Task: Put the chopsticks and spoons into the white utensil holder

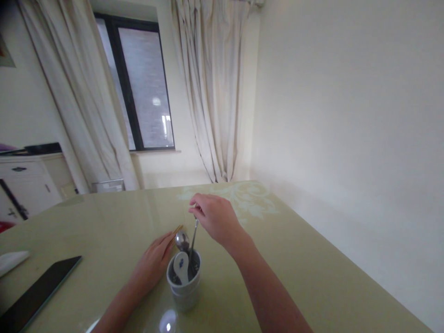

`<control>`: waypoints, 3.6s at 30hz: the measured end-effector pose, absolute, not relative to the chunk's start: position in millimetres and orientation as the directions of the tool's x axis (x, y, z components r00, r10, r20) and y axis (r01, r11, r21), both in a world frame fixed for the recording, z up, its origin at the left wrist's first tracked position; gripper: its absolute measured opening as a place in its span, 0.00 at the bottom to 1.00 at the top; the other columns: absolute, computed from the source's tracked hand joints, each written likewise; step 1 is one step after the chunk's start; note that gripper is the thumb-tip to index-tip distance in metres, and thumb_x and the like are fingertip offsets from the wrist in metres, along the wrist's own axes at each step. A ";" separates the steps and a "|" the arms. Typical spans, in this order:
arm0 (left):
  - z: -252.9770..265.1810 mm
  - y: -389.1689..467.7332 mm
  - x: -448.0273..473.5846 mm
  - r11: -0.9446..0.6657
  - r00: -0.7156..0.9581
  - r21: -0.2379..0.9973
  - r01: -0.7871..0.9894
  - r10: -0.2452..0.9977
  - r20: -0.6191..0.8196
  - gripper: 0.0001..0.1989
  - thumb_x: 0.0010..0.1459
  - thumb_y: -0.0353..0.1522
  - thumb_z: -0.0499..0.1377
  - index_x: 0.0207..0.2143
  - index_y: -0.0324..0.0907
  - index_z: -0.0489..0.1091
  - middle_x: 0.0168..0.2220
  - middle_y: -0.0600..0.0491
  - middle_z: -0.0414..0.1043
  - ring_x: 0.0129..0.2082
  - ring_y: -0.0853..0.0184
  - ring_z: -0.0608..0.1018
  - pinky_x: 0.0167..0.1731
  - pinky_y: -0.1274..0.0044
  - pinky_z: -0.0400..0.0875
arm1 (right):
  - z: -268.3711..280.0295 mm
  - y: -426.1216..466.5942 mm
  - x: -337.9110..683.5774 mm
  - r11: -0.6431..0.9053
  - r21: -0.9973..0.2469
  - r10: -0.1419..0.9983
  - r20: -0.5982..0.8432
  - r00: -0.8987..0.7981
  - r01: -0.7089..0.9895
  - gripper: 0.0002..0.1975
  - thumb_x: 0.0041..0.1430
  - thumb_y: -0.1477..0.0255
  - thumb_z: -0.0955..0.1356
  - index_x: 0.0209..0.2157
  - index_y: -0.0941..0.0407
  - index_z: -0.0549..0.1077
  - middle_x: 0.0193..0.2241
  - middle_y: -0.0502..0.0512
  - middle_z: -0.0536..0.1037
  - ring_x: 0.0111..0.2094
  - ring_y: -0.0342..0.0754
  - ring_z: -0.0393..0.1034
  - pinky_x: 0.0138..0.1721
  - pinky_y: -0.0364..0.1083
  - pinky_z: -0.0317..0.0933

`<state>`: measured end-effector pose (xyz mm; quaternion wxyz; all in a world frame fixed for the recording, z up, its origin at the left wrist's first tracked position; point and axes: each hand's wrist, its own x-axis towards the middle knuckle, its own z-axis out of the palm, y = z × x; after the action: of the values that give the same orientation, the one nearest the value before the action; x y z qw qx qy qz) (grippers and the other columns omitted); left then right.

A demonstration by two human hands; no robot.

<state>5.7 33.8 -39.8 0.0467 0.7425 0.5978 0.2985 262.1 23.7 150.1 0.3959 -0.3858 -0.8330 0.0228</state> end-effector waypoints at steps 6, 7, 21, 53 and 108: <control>50.2 4.5 31.8 -0.395 -0.235 0.718 0.574 0.760 0.606 0.19 0.73 0.44 0.51 0.52 0.45 0.76 0.53 0.46 0.81 0.54 0.58 0.81 0.56 0.63 0.77 | 177.4 -7.9 284.4 0.788 -0.173 0.345 0.919 -0.191 0.591 0.01 0.69 0.73 0.74 0.40 0.54 0.78 0.33 0.51 0.85 0.33 0.45 0.79 0.37 0.43 0.69; 70.2 -3.1 39.1 -0.446 -0.240 0.720 0.532 0.736 0.633 0.18 0.73 0.44 0.52 0.51 0.45 0.75 0.51 0.47 0.82 0.52 0.59 0.82 0.55 0.64 0.77 | 179.8 -13.7 284.8 0.790 -0.157 0.303 0.940 -0.155 0.593 0.01 0.69 0.73 0.73 0.40 0.54 0.78 0.34 0.50 0.85 0.32 0.44 0.79 0.36 0.42 0.70; 139.1 14.7 61.4 -0.524 0.099 0.739 0.422 0.837 0.538 0.18 0.68 0.43 0.55 0.53 0.44 0.73 0.34 0.55 0.77 0.26 0.69 0.75 0.25 0.79 0.67 | 171.3 -13.9 257.9 0.713 -0.615 0.637 0.769 0.054 0.338 0.13 0.70 0.60 0.71 0.49 0.52 0.74 0.34 0.52 0.82 0.25 0.44 0.75 0.23 0.41 0.67; 21.7 96.5 -23.2 0.017 -0.009 0.333 0.943 1.000 -0.026 0.07 0.60 0.35 0.63 0.35 0.42 0.79 0.40 0.44 0.85 0.42 0.56 0.83 0.41 0.73 0.71 | 160.0 23.9 272.8 0.560 -0.813 0.823 0.523 -0.221 0.162 0.10 0.61 0.66 0.74 0.42 0.56 0.81 0.23 0.47 0.76 0.23 0.44 0.70 0.26 0.42 0.65; 142.9 -19.3 62.3 -0.586 0.292 0.604 0.540 0.803 0.519 0.24 0.74 0.47 0.48 0.34 0.44 0.74 0.27 0.57 0.76 0.28 0.67 0.75 0.32 0.77 0.68 | 161.8 -30.1 251.8 0.741 -0.455 0.548 0.835 -0.053 0.494 0.08 0.70 0.74 0.70 0.46 0.55 0.82 0.40 0.55 0.87 0.37 0.47 0.82 0.42 0.43 0.73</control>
<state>62.3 -19.3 142.9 0.1584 0.7879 0.4264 0.4152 251.8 -30.1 161.8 0.5868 -0.3592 -0.7253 0.0229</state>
